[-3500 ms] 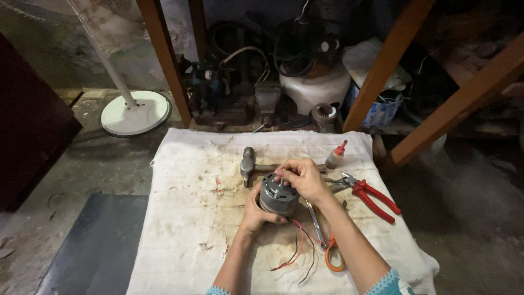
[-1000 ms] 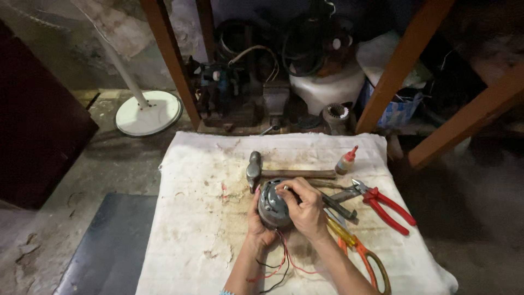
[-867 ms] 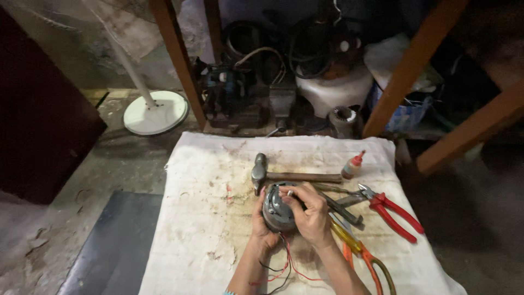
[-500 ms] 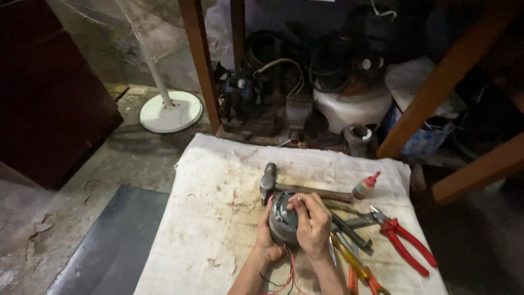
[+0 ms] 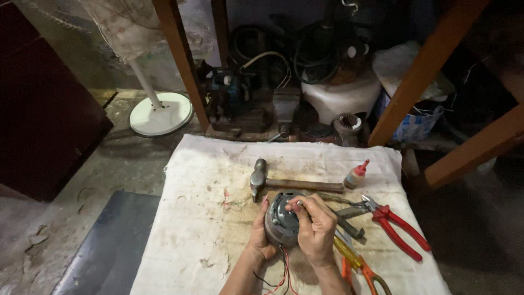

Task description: The person is repairing a small electric motor on a white cloth placed on the floor. They use a hammer to tap the motor casing and a screwdriver to adjust internal components while holding the motor with their other hand.

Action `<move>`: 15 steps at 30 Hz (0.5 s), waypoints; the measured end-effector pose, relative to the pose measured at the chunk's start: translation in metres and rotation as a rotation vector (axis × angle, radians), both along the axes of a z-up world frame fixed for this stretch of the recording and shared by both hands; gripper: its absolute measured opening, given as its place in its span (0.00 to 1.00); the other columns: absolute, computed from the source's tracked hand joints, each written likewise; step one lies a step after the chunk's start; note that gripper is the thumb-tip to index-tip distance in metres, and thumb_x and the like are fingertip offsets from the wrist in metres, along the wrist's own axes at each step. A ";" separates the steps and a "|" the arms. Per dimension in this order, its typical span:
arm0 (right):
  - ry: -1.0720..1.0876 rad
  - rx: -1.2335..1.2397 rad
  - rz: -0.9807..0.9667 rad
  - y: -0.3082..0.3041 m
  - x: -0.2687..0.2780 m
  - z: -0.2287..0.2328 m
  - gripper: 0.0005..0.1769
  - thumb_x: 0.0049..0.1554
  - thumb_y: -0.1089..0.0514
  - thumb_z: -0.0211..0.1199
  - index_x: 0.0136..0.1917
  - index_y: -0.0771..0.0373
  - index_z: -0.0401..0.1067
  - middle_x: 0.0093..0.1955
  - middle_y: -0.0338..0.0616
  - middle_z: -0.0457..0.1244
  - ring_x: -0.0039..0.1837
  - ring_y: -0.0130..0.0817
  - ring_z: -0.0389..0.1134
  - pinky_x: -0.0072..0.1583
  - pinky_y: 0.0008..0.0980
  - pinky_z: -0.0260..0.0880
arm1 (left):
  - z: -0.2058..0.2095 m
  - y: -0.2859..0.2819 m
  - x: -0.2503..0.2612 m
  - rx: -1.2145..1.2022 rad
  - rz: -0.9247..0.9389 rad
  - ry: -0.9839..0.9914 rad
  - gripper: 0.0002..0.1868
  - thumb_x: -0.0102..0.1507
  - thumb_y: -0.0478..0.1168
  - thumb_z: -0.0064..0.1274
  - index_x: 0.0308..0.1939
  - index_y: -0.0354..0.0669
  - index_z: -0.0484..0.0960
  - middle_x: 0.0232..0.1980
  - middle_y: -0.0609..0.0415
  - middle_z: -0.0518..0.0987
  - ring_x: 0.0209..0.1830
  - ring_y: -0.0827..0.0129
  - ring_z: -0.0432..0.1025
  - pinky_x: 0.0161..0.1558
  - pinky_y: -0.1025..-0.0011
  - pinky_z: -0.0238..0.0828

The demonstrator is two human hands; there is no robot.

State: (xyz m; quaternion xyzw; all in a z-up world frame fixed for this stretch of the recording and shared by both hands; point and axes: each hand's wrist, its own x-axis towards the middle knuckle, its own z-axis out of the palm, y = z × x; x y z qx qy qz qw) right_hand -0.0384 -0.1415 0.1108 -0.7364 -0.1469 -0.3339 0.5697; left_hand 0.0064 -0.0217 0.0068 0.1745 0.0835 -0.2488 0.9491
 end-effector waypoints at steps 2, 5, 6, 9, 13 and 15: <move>0.041 -0.001 -0.009 0.002 0.006 -0.003 0.08 0.62 0.61 0.61 0.45 0.69 0.76 0.39 0.43 0.68 0.43 0.30 0.71 0.47 0.27 0.70 | 0.001 0.002 0.001 0.009 -0.002 0.053 0.33 0.62 0.67 0.49 0.54 0.44 0.82 0.52 0.48 0.85 0.50 0.59 0.79 0.56 0.56 0.76; 0.078 -0.036 -0.041 0.000 0.008 -0.005 0.08 0.62 0.61 0.61 0.45 0.68 0.76 0.41 0.44 0.68 0.45 0.32 0.70 0.49 0.29 0.69 | 0.002 0.001 0.000 -0.034 0.001 0.072 0.31 0.63 0.65 0.49 0.55 0.44 0.82 0.52 0.49 0.84 0.51 0.59 0.79 0.57 0.56 0.76; 0.076 -0.049 -0.052 0.001 0.010 -0.004 0.08 0.61 0.61 0.62 0.45 0.68 0.76 0.41 0.44 0.68 0.45 0.33 0.69 0.49 0.29 0.69 | 0.004 0.002 0.002 -0.053 0.006 0.059 0.30 0.63 0.64 0.50 0.55 0.44 0.81 0.53 0.49 0.84 0.51 0.59 0.79 0.58 0.56 0.76; -0.077 -0.106 -0.051 0.002 0.010 -0.003 0.07 0.62 0.60 0.62 0.44 0.66 0.76 0.44 0.44 0.68 0.49 0.36 0.68 0.53 0.32 0.68 | 0.006 0.000 0.003 -0.034 0.065 0.017 0.26 0.65 0.62 0.50 0.57 0.49 0.82 0.54 0.50 0.84 0.52 0.62 0.79 0.59 0.57 0.75; 0.011 -0.102 -0.062 0.002 0.010 -0.005 0.08 0.61 0.59 0.63 0.44 0.66 0.76 0.43 0.44 0.67 0.48 0.36 0.67 0.52 0.32 0.67 | 0.006 0.002 0.000 -0.067 0.015 0.049 0.29 0.64 0.63 0.50 0.56 0.46 0.81 0.53 0.49 0.84 0.51 0.60 0.79 0.58 0.56 0.76; 0.010 -0.089 -0.053 0.003 0.009 -0.006 0.08 0.61 0.59 0.63 0.44 0.65 0.76 0.43 0.43 0.66 0.48 0.36 0.67 0.52 0.32 0.67 | 0.006 0.003 0.002 -0.055 0.015 0.046 0.28 0.64 0.63 0.50 0.56 0.47 0.81 0.53 0.48 0.84 0.51 0.60 0.79 0.57 0.56 0.76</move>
